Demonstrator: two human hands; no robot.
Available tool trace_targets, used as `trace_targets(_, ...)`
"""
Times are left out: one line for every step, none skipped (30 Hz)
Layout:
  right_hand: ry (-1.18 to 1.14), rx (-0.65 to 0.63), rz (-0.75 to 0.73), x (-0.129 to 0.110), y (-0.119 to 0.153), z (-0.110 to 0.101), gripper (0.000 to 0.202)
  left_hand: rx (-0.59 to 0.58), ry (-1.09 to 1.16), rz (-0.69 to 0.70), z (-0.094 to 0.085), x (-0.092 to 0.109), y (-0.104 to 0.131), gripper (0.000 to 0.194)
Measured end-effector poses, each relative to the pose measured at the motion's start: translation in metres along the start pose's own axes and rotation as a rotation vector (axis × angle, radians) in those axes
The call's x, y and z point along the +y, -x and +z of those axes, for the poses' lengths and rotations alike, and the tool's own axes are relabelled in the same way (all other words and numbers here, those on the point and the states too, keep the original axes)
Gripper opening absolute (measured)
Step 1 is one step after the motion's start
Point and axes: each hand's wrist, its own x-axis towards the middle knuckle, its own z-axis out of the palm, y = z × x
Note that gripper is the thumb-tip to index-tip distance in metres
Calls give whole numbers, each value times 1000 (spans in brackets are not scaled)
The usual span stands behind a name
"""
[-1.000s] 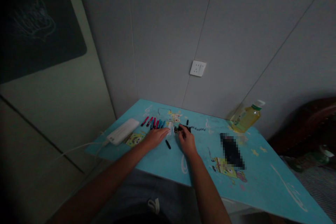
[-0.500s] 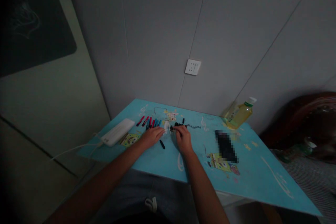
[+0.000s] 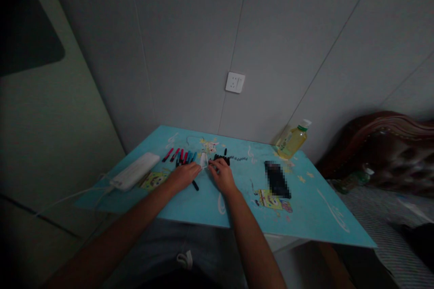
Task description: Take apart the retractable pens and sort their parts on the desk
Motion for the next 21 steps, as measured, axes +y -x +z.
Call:
trace_targets(2,-7,-4,0,0,0,24,0,-1,7,0,0,0,23)
trace_targets(5,-11,-7,1,0,1,22,3,-1,15,1,0,0,23)
trace_targets(8,-16,-9,1,0,1,21,9,1,23,1,0,1,22)
trace_targets(12,-20,-11,0,0,1,20,17,5,30,1,0,1,22)
trace_targets(15,-24,-12,0,0,1,19,27,9,36,2,0,1,22)
trace_targets(18,-28,-13,-1,0,1,19,38,14,41,2,0,1,23)
trace_targets(20,-33,-15,-1,0,1,19,50,20,44,2,0,0,24)
trace_targets(21,-38,-16,-2,0,0,19,64,26,45,2,0,0,24)
trace_targets(22,-41,-17,-3,0,-1,19,79,34,45,2,1,0,24)
trace_targets(23,-42,-17,-3,-1,-1,20,93,42,45,3,1,-1,24)
trace_targets(24,-42,-16,-4,-1,-2,20,106,51,45,3,1,-1,24)
trace_targets(26,-40,-14,-4,-1,-3,21,117,59,46,3,0,-2,24)
trace_targets(28,-39,-12,-4,-1,-4,22,124,67,51,3,-1,-2,24)
trace_targets(30,-37,-11,-4,-1,-4,22,127,75,59,4,-2,-2,24)
trace_targets(32,-37,-11,-3,-1,-5,23,125,83,71,4,-3,-3,25)
trace_targets(34,-40,-12,-3,-1,-5,23,121,90,84,4,-5,-3,24)
trace_targets(36,-43,-14,-3,-1,-5,23,116,96,98,3,-6,-3,24)
trace_targets(39,-48,-17,-2,-1,-4,23,112,101,111,3,-7,-3,24)
trace_targets(43,-53,-20,-2,-1,-4,23,110,106,121,2,-8,-2,24)
trace_targets(47,-58,-22,-2,-1,-4,23,110,110,129,1,-8,-2,24)
trace_targets(52,-62,-25,-3,0,-3,22,112,113,134,0,-8,-2,25)
